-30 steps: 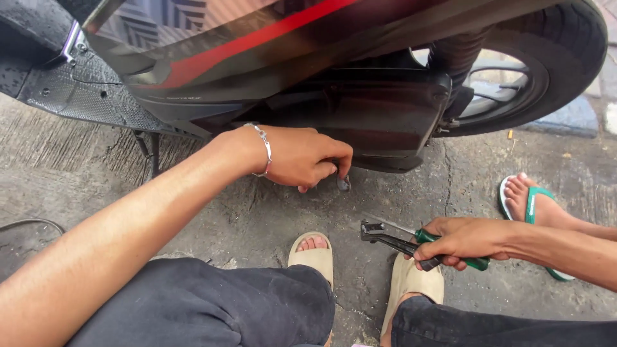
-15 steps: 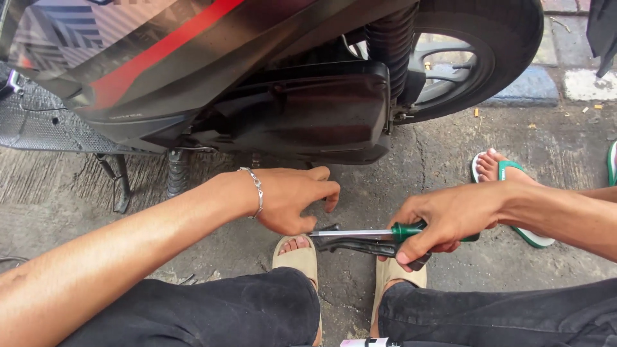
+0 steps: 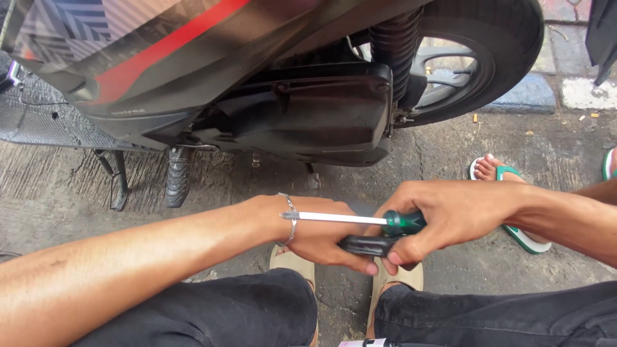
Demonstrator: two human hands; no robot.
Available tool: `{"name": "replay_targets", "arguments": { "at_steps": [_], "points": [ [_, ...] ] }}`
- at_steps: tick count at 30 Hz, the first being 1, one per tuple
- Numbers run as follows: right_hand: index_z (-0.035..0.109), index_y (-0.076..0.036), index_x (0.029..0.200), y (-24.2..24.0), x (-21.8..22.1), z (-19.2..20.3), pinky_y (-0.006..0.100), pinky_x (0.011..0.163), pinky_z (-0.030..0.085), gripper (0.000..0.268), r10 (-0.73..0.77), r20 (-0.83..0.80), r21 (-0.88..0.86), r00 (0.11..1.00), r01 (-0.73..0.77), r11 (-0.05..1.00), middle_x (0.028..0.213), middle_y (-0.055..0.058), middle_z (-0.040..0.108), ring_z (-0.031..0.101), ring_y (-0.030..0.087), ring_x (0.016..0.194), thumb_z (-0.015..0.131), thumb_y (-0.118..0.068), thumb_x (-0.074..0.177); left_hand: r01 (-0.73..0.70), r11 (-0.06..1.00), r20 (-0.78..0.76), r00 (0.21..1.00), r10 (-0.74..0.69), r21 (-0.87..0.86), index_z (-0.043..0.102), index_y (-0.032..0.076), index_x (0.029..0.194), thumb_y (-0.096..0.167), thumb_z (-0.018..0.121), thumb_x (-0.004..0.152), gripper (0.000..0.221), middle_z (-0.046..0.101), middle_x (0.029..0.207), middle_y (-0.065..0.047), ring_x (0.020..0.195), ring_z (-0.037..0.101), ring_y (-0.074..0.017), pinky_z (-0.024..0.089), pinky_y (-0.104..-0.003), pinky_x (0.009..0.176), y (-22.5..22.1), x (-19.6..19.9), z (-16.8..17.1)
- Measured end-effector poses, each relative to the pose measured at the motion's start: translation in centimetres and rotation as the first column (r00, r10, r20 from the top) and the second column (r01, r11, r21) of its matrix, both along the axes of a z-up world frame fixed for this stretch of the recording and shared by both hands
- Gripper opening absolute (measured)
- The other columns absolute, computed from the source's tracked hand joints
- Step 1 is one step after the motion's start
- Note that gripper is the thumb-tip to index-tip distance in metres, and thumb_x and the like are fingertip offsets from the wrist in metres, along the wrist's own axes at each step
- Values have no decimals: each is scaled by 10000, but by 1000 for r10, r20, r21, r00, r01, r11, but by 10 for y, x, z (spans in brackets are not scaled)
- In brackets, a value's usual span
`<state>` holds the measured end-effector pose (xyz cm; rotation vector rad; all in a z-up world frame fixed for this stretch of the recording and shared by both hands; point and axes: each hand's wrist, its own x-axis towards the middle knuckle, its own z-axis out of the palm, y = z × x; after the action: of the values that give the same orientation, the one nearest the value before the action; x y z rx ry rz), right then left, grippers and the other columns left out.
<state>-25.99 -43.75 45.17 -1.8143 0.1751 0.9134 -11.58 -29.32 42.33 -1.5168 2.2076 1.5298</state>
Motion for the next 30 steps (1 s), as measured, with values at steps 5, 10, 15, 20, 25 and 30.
{"name": "replay_targets", "arguments": {
  "at_steps": [5,10,15,20,25,30],
  "points": [
    [827,-79,1178,-24,-2,-17,229,393,323,568,-115,69,177,991,101,979,842,-2,773,443,68,452,706,-477,792,-88,994,-80,992,94,72,693,184,886,482,471,995,388,661,879,2,573,609,-204,527,-369,592,3,10,-10],
    [829,-77,1155,-34,-6,-37,241,448,387,580,-295,14,75,955,293,953,1043,92,860,459,117,436,719,-448,723,-243,968,-110,962,248,63,714,187,881,493,396,1016,462,711,816,-19,668,642,-189,527,-354,658,9,14,-26],
    [686,6,1172,-20,-18,-79,272,407,478,615,-520,86,206,850,496,844,932,135,689,478,100,367,871,-350,706,-673,641,-347,540,766,368,812,118,880,609,432,995,633,789,880,-133,920,780,-210,638,-314,879,-1,10,-36],
    [661,9,1213,1,-19,-91,250,346,447,717,-612,47,270,790,580,769,1209,186,712,507,103,360,919,-339,642,-774,442,-362,293,885,453,812,72,888,500,457,1037,576,796,908,-144,908,788,-189,620,-298,870,-6,13,-43],
    [598,54,1267,13,-33,-124,187,309,415,805,-530,-83,392,844,516,761,1194,192,746,471,44,348,939,-285,621,-796,279,-440,18,898,537,788,-49,983,403,444,1067,574,778,1003,-240,991,779,-265,625,-341,920,-3,8,-29],
    [650,52,1214,20,-40,-145,203,335,423,598,-574,-202,458,794,595,661,1079,182,749,449,66,382,868,-229,734,-752,239,-442,-78,893,614,724,-100,1149,378,445,1046,564,685,1213,-309,1139,731,-338,599,-402,978,-3,6,-15]
  ]
}}
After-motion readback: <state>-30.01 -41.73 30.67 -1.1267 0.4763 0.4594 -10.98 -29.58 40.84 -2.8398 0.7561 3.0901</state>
